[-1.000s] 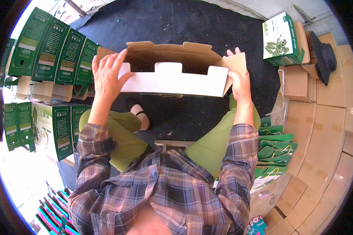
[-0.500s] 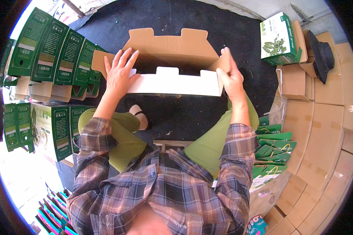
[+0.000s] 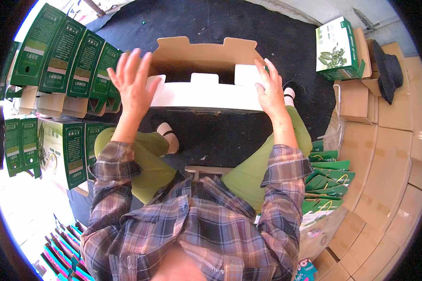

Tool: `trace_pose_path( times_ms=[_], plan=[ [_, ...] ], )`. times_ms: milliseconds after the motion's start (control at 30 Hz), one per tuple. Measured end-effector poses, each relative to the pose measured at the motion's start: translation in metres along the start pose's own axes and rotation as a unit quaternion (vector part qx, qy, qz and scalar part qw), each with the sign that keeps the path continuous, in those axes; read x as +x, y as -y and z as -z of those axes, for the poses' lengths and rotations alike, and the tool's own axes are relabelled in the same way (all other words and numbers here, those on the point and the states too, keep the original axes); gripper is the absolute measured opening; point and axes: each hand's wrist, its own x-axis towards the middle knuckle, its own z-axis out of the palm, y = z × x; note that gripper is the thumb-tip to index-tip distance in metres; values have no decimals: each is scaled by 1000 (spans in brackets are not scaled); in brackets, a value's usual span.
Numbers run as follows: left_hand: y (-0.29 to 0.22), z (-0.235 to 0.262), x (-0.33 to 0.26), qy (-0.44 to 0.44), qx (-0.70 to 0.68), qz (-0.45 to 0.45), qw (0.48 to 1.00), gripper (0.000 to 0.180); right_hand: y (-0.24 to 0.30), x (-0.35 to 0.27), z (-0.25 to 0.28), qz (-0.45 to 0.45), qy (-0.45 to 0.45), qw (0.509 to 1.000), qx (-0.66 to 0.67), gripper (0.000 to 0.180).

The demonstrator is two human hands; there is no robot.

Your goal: The person takes flat cardboard boxes, folds and tucks their flaps by hand to assemble them into packaging boxes, and stacks the assembled boxes.

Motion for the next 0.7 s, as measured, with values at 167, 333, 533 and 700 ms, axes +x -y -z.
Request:
trace_pose_path(
  times_ms=[167, 333, 533, 700],
  plan=[
    [13, -5, -5, -120, -265, 90, 953, 73, 0, 3, -1, -1, 1, 1000, -18, 71],
    [9, -5, -11, 121, -175, 19, 977, 40, 3, 5, -5, -11, -18, 1000, -16, 76],
    [15, -16, -16, 155, -204, 17, 966, 22, -6, 5, -5, 34, -56, 997, 33, 65],
    [24, -27, -16, 92, -279, 125, 948, 18, -26, 2, -9, 35, -31, 999, 0, 47]
  ],
)
